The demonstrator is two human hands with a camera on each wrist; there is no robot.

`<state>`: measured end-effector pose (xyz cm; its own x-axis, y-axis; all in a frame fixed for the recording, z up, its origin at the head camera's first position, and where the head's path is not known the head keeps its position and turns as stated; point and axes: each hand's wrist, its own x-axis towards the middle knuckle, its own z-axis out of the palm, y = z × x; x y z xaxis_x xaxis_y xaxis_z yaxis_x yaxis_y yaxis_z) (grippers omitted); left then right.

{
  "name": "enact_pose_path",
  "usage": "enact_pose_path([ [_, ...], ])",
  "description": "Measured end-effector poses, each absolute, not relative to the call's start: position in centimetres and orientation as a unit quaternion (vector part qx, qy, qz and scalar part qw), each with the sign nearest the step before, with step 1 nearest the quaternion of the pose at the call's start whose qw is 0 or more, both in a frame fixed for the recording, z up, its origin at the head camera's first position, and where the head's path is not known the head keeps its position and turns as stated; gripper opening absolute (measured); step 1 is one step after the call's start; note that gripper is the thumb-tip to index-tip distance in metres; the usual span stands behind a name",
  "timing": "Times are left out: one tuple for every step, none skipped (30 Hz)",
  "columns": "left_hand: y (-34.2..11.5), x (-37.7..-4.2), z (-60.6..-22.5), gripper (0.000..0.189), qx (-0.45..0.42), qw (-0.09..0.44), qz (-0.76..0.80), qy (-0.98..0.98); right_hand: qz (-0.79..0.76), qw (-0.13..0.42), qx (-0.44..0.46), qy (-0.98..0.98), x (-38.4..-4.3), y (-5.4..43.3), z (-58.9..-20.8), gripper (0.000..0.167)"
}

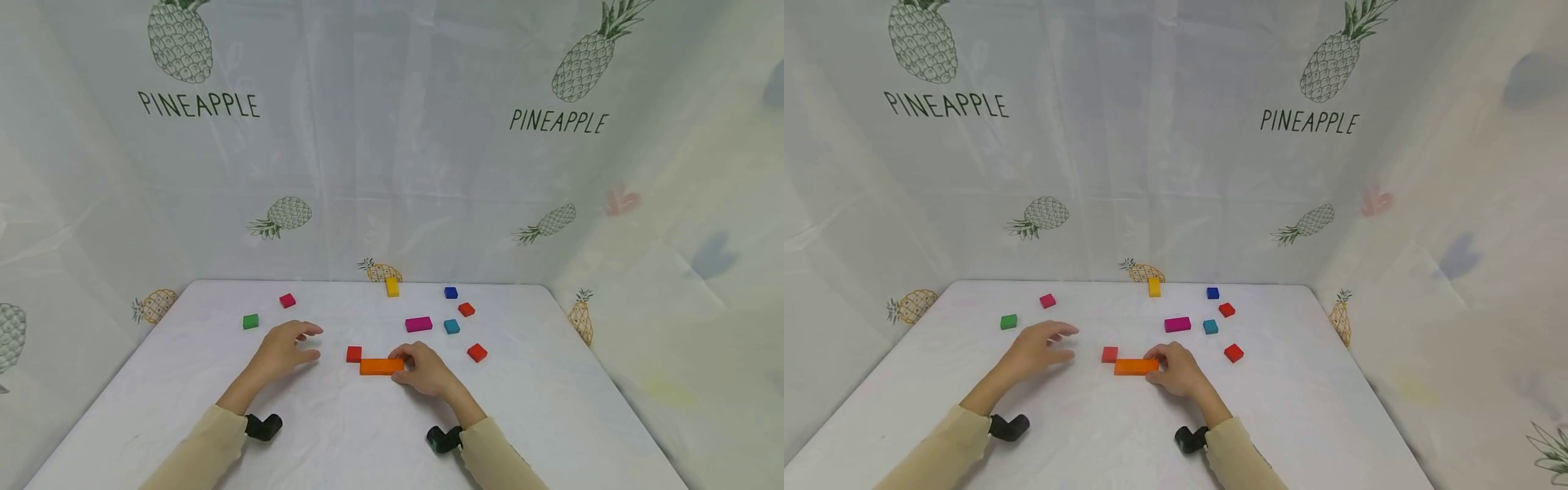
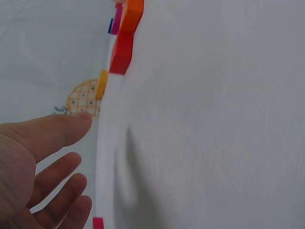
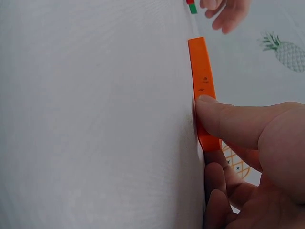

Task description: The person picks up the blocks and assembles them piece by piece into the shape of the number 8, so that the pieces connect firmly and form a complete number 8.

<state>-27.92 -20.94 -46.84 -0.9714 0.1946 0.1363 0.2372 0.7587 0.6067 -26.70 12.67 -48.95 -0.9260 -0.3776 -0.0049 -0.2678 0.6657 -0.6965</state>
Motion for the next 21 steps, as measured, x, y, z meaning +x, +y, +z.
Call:
enact_pose_path([
  [-21.4, -27.9, -46.8, 0.045, -0.114, 0.035, -0.326, -0.938, -0.369, 0.075, -0.178, 0.909, -26.7, 12.6, -48.9, 0.027],
  [-21.9, -27.9, -46.8, 0.046, -0.112, 0.038, -0.325, -0.938, -0.369, 0.076, -0.178, 0.909, -26.7, 12.6, -48.9, 0.027],
  [-22.4, -27.9, -46.8, 0.047, -0.111, 0.041, -0.326, -0.938, -0.37, 0.075, -0.179, 0.909, -26.7, 12.6, -48.9, 0.028],
  [-22.9, -27.8, -46.8, 0.048, -0.108, 0.043, -0.327, -0.938, -0.37, 0.075, -0.179, 0.909, -26.7, 12.6, -48.9, 0.028],
  [-23.4, -27.8, -46.7, 0.048, -0.106, 0.044, -0.328, -0.938, -0.369, 0.075, -0.18, 0.909, -26.7, 12.6, -48.9, 0.028],
  [-23.9, -27.8, -46.7, 0.049, -0.103, 0.045, -0.327, -0.938, -0.369, 0.074, -0.181, 0.909, -26.7, 12.6, -48.9, 0.028],
  [-24.4, -27.8, -46.7, 0.049, -0.101, 0.046, -0.326, -0.939, -0.369, 0.074, -0.181, 0.909, -26.7, 12.6, -48.9, 0.028],
  [-24.9, -27.8, -46.7, 0.05, -0.098, 0.047, -0.326, -0.939, -0.369, 0.074, -0.182, 0.908, -26.7, 12.6, -48.8, 0.028],
  [-25.3, -27.9, -46.7, 0.05, -0.096, 0.048, -0.325, -0.94, -0.369, 0.074, -0.182, 0.909, -26.7, 12.6, -48.8, 0.028],
  [-25.8, -27.9, -46.7, 0.051, -0.095, 0.047, -0.323, -0.941, -0.369, 0.074, -0.183, 0.908, -26.7, 12.6, -48.8, 0.028],
  [-26.2, -27.9, -46.8, 0.051, -0.095, 0.048, -0.32, -0.942, -0.369, 0.074, -0.182, 0.908, -26.7, 12.6, -48.8, 0.028],
  [-26.6, -28.0, -46.8, 0.051, -0.096, 0.049, -0.317, -0.942, -0.37, 0.075, -0.182, 0.908, -26.7, 12.6, -48.8, 0.028],
  [-27.0, -28.0, -46.9, 0.051, -0.098, 0.05, -0.313, -0.943, -0.37, 0.075, -0.182, 0.908, -26.7, 12.6, -48.8, 0.028],
  [-27.3, -28.0, -46.9, 0.051, -0.1, 0.051, -0.309, -0.944, -0.37, 0.075, -0.183, 0.908, -26.7, 12.6, -48.8, 0.028],
  [-27.7, -28.1, -46.9, 0.051, -0.103, 0.054, -0.305, -0.945, -0.37, 0.075, -0.183, 0.908, -26.7, 12.6, -48.8, 0.028],
  [-28.0, -28.1, -47.0, 0.051, -0.105, 0.055, -0.303, -0.946, -0.37, 0.074, -0.183, 0.908, -26.7, 12.6, -48.8, 0.028],
  [-28.3, -28.1, -47.0, 0.051, -0.108, 0.056, -0.3, -0.946, -0.369, 0.075, -0.181, 0.908, -26.7, 12.6, -48.8, 0.028],
  [-28.6, -28.2, -47.1, 0.051, -0.11, 0.057, -0.298, -0.947, -0.369, 0.074, -0.18, 0.909, -26.7, 12.6, -48.8, 0.028],
  [-28.9, -28.3, -47.2, 0.051, -0.113, 0.057, -0.295, -0.947, -0.369, 0.074, -0.18, 0.909, -26.7, 12.6, -48.8, 0.028],
  [-29.1, -28.3, -47.4, 0.051, -0.116, 0.057, -0.293, -0.947, -0.368, 0.074, -0.179, 0.909, -26.7, 12.6, -48.8, 0.028],
  [-29.3, -28.4, -47.5, 0.052, -0.119, 0.055, -0.293, -0.947, -0.367, 0.073, -0.178, 0.91, -26.6, 12.6, -48.8, 0.028],
])
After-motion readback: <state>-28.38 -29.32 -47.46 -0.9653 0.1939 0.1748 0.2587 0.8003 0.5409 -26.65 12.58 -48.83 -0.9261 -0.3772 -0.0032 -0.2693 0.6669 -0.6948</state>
